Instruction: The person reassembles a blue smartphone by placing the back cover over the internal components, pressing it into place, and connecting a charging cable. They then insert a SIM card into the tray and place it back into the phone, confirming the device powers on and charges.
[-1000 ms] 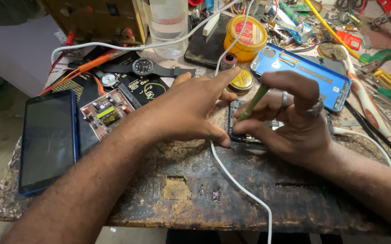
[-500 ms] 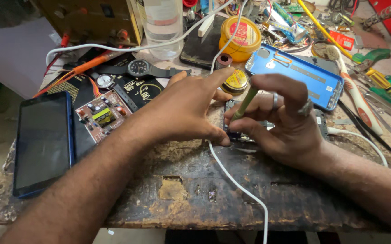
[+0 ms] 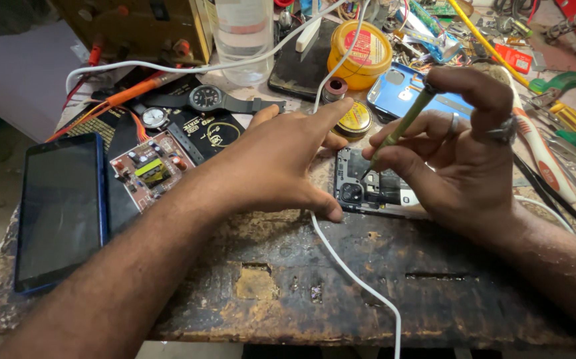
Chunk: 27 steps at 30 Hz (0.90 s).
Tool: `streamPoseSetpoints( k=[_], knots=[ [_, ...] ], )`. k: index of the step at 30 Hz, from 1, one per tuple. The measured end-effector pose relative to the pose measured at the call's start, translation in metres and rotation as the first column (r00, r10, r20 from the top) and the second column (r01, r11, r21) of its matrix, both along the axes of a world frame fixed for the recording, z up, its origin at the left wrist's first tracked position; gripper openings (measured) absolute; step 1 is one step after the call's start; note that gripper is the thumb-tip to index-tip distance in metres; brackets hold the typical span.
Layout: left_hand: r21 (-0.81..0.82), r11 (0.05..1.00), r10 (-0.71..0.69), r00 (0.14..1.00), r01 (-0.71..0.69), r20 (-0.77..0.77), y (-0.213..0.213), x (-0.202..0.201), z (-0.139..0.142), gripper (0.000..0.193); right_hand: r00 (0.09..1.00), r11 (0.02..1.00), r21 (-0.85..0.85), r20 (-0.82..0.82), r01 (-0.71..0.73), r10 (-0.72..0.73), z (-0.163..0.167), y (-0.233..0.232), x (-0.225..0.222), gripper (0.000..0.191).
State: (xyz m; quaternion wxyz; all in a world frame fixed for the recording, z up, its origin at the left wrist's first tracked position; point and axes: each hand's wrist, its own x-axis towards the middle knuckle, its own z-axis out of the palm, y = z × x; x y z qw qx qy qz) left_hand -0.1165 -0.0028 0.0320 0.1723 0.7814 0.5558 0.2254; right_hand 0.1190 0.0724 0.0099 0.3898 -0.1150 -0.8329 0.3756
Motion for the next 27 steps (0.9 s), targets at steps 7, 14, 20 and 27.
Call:
streamPoseSetpoints(
  k=[7,14,20,27],
  knots=[
    [-0.023,0.999,0.023,1.000,-0.024,-0.017,-0.002,0.002,0.002,0.134,0.995,0.995,0.023,0.030,-0.098,0.097,-0.004,0.005,0.001,0.073],
    [-0.027,0.999,0.028,0.999,-0.029,-0.035,-0.002,0.003,0.002,0.137,0.998,0.986,0.163,0.059,-0.015,0.005,-0.001,0.001,-0.003,0.078],
    [-0.011,1.000,0.018,1.000,-0.018,-0.010,-0.002,0.003,0.000,0.136,0.992,0.977,0.173,0.059,-0.121,0.113,0.000,-0.004,-0.008,0.072],
    [0.006,1.000,0.028,1.000,-0.028,-0.005,-0.001,0.002,-0.003,0.135,0.997,0.977,0.200,0.032,-0.070,0.065,-0.007,-0.007,-0.005,0.077]
  ],
)
